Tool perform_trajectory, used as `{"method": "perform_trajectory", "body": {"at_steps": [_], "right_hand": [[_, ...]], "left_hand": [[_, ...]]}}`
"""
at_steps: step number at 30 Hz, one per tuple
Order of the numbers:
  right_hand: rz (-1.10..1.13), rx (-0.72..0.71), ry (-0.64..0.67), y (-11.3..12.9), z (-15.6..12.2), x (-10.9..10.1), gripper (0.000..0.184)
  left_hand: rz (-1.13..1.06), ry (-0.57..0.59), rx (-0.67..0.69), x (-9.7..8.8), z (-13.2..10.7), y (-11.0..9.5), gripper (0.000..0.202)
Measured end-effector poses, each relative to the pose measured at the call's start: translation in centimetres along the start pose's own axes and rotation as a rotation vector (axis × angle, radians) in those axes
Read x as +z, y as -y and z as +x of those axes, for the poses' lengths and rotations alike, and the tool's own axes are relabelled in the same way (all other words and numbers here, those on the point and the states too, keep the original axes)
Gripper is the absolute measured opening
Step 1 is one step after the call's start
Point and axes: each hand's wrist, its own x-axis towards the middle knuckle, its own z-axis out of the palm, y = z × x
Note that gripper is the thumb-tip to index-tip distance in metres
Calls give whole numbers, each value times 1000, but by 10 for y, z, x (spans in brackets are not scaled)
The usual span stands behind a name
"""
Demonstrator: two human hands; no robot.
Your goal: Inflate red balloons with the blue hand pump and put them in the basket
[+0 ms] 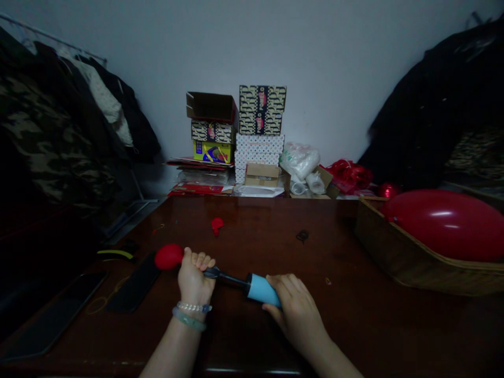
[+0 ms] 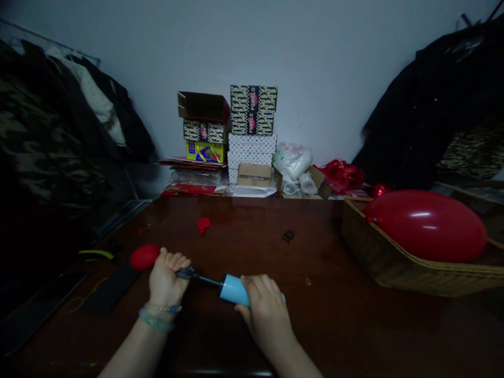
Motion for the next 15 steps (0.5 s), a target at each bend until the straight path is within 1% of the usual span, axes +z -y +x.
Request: {"method": "perform_trajectory", "body": {"at_steps": [4, 10, 12, 15], "right_hand": [[13, 15, -21, 7, -1, 1, 56], [7, 83, 26, 15, -3, 2, 55], [-6, 101, 30, 16, -3, 3, 56], [-3, 97, 33, 17, -2, 4, 56]], "left_hand": [[-27, -6, -66, 4, -9, 13, 45], [-20, 9, -129, 2, -19, 35, 45], [-15, 11, -140, 0, -19, 39, 46], [-2, 11, -133, -1, -17, 40, 46]]}}
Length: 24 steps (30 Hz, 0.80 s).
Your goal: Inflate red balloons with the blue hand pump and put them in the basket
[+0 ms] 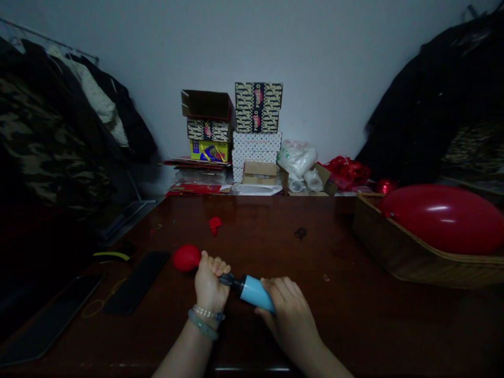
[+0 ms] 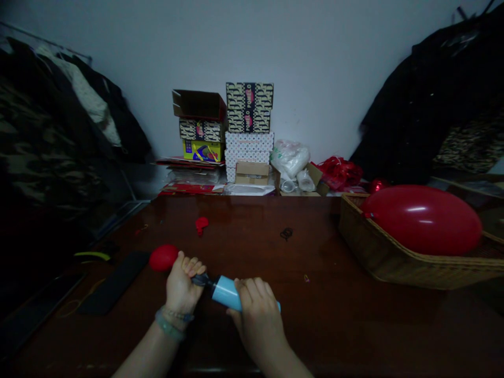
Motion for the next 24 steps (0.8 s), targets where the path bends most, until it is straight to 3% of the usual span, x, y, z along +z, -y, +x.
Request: {"method": "perform_trajectory", "body": {"at_steps": [7, 16, 24], "right_hand": [[65, -32, 33, 0, 1, -1, 58], [84, -175, 71, -18, 9, -17, 54], [47, -118, 26, -23, 5, -9, 48]], "left_hand": [[32, 56, 46, 8, 0, -19, 45], [0, 65, 133, 14, 4, -57, 45], [-6, 29, 113, 6, 8, -42, 47]]}}
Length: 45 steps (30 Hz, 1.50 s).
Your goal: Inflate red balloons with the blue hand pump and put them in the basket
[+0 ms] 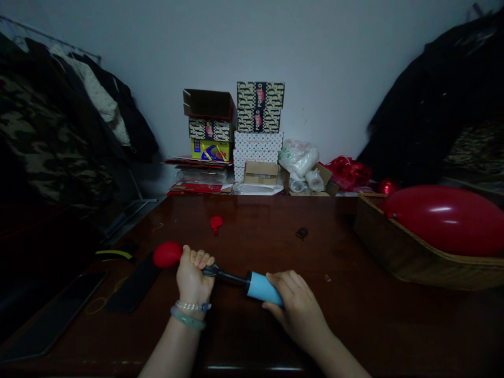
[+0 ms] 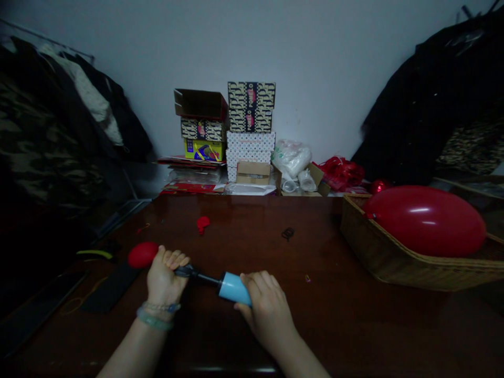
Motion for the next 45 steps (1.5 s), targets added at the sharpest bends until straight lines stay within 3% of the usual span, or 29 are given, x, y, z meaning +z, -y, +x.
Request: {"method": "perform_trajectory", "body": {"at_steps": [16, 21, 26, 32, 45], "right_hand": [[9, 108, -29, 25, -3, 6, 51], [37, 82, -32, 24, -2, 6, 52], [32, 17, -25, 16, 1, 1, 52], [22, -54, 19, 5, 6, -8, 54], [-29, 27, -11, 15, -1, 0, 46]], "left_hand": [[31, 40, -87, -2, -17, 34, 48], [67, 65, -61, 3, -18, 28, 48], [47, 48, -37, 10, -14, 9, 48], [11, 32, 1, 7, 0, -9, 46], [-9, 86, -71, 1, -9, 17, 49]]}}
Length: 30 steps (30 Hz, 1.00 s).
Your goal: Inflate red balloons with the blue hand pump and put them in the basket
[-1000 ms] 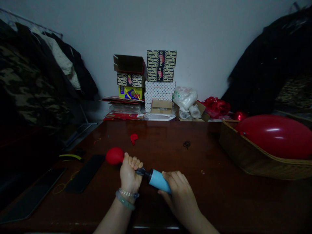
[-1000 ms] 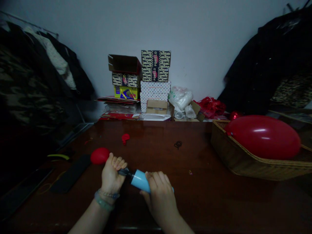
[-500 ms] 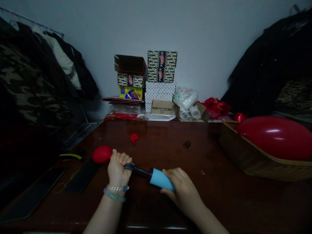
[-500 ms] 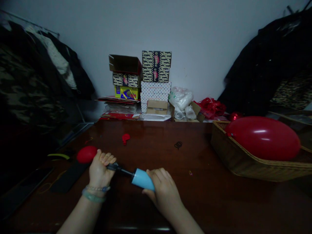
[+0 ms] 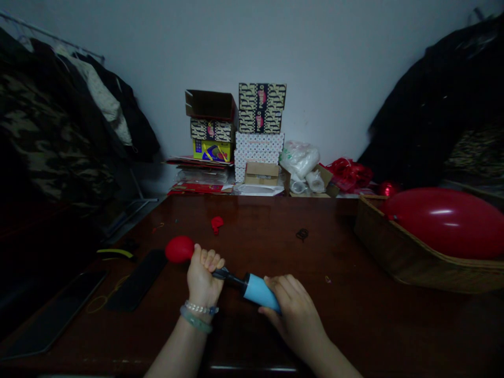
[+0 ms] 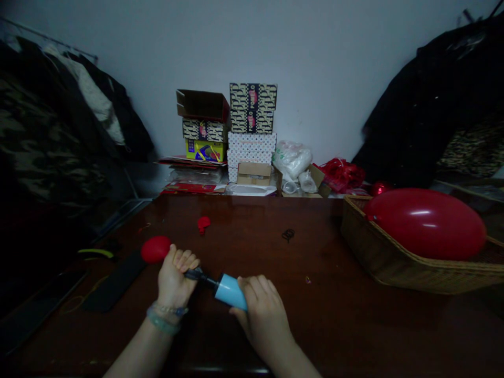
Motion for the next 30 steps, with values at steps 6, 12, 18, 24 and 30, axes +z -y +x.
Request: {"method": "perform_trajectory", "body": {"at_steps": [6, 12, 18, 24, 30], "right_hand": [[14, 53, -22, 9, -1, 3, 51], [44, 43, -16, 7, -3, 5, 53], [43, -6, -23, 0, -1, 3, 53], [27, -36, 6, -4, 2, -1, 55], [0, 0, -3, -4, 1, 0, 54]], "left_hand": [[8, 22, -31, 1, -7, 13, 47], [24, 0, -9, 6, -8, 5, 48], [-2, -11, 19, 4, 2, -17, 47], [-21, -29, 40, 0, 9, -29, 45], [-33, -27, 26, 0, 6, -20, 45]]}}
